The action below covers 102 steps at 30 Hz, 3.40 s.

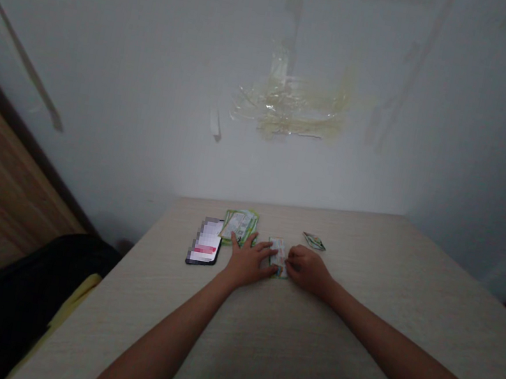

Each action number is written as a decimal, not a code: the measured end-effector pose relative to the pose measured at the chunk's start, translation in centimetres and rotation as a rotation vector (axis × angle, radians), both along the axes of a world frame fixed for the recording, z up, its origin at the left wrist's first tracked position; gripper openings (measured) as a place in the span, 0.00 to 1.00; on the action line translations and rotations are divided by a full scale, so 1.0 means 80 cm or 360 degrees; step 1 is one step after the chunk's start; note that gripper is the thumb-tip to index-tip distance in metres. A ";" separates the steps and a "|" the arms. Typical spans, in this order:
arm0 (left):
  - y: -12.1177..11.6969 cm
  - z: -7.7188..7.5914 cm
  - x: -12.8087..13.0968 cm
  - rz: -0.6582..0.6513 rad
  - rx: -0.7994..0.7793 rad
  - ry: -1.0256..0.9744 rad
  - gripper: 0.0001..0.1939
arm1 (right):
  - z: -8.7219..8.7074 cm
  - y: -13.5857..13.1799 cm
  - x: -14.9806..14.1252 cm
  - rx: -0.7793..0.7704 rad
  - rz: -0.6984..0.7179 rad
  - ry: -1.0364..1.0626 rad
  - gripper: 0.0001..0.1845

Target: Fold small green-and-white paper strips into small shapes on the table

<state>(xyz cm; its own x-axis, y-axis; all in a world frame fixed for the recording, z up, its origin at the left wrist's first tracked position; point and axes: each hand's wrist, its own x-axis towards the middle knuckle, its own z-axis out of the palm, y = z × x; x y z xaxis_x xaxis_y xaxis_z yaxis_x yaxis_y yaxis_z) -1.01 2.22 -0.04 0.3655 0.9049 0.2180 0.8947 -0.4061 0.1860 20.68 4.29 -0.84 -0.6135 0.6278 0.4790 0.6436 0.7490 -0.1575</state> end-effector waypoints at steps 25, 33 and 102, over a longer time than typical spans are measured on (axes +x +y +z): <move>0.001 0.000 -0.002 -0.0019 0.0008 0.0006 0.25 | 0.001 -0.035 0.019 -0.0083 0.0397 0.0143 0.10; 0.001 -0.002 -0.001 -0.0019 0.0001 -0.0025 0.26 | -0.006 -0.027 0.023 -0.0120 0.0169 0.0391 0.09; -0.001 -0.003 0.001 0.0089 0.0070 0.0028 0.25 | -0.015 0.022 -0.018 -0.0120 -0.0308 0.0035 0.12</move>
